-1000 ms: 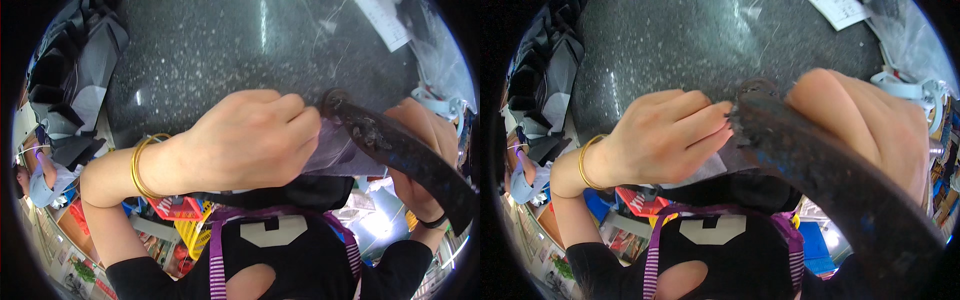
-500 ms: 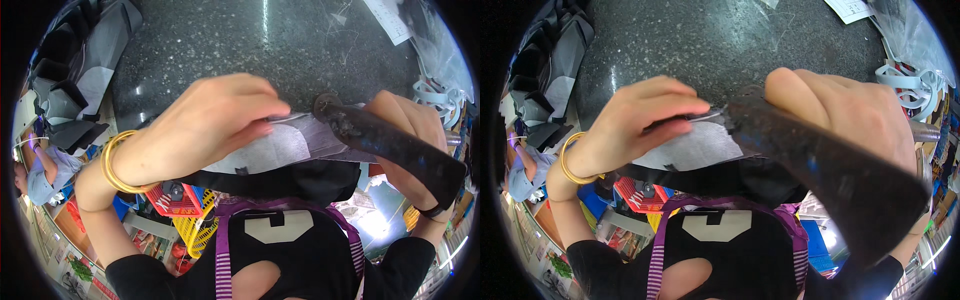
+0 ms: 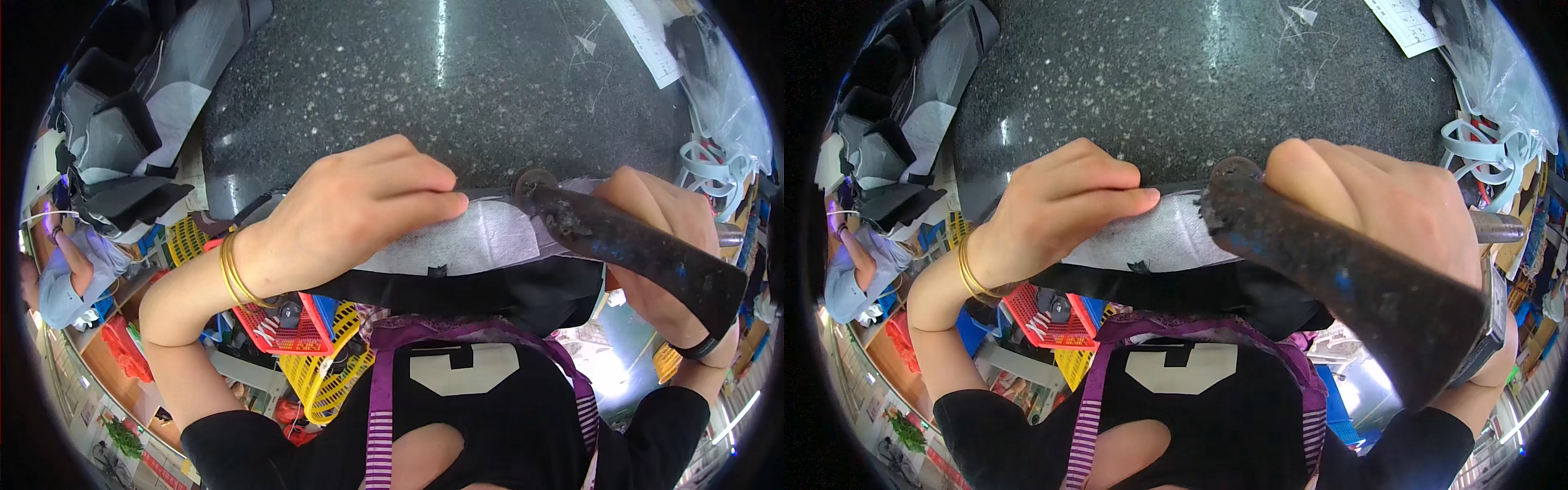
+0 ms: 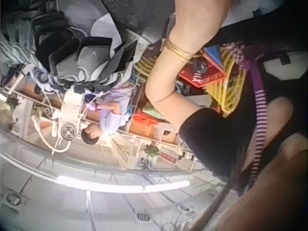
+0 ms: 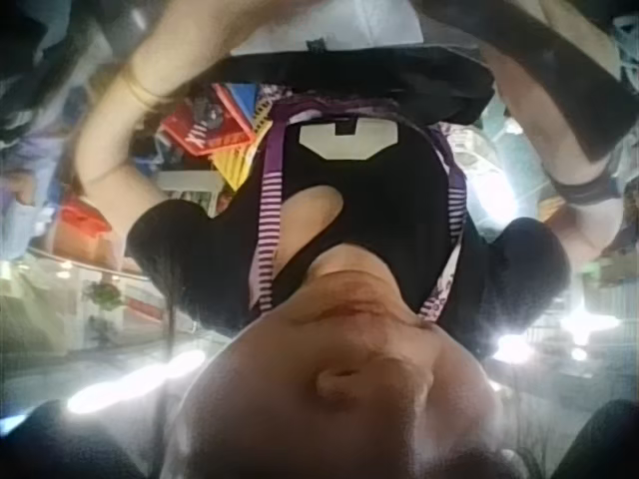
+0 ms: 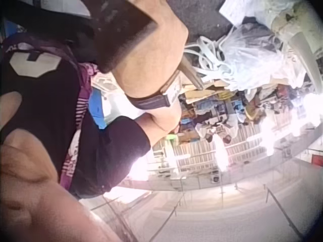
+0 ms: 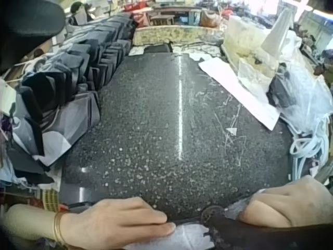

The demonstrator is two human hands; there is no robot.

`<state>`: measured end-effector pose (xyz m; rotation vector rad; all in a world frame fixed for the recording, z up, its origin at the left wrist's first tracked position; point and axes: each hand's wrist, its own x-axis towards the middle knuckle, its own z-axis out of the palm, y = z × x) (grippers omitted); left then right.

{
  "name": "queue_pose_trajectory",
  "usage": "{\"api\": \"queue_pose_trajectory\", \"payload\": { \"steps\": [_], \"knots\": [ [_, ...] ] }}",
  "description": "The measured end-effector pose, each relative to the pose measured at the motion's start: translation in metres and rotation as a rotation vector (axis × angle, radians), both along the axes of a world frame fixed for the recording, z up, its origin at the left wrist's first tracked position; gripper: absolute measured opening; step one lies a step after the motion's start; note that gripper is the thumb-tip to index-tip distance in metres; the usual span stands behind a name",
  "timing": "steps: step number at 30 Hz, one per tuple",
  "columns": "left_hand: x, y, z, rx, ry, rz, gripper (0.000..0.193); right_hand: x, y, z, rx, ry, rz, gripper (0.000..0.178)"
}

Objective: The person adheres white strips to the edges of shoe upper pieces, folds the edges over by hand, and hammers them flat using a hammer before setting the pieces aside.

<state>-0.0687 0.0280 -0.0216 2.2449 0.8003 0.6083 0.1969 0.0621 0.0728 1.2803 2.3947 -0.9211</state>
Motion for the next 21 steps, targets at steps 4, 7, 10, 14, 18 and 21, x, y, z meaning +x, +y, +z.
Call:
{"api": "queue_pose_trajectory", "payload": {
  "steps": [4, 7, 10, 14, 18, 21],
  "knots": [
    [0.006, -0.002, 0.007, 0.279, 0.152, -0.090, 0.033, 0.012, -0.007, -0.001, 0.415, -0.011, -0.051, 0.025],
    [0.007, -0.006, 0.006, 0.289, 0.203, -0.100, 0.031, 0.005, -0.012, -0.002, 0.310, 0.013, -0.051, 0.024],
    [0.008, -0.012, 0.005, 0.362, 0.292, -0.091, 0.025, -0.004, -0.017, -0.008, 0.136, 0.068, -0.064, 0.025],
    [0.008, 0.003, 0.003, 0.289, 0.157, -0.123, 0.017, -0.022, -0.025, 0.011, 0.038, 0.044, 0.003, 0.026],
    [-0.009, 0.001, 0.009, 0.063, 0.147, -0.074, 0.014, -0.022, -0.012, -0.015, 0.105, 0.171, -0.025, 0.023],
    [-0.002, -0.031, 0.031, 0.297, 0.626, -0.130, 0.016, -0.041, -0.011, -0.013, 0.282, 0.276, 0.091, 0.019]
  ]
}}
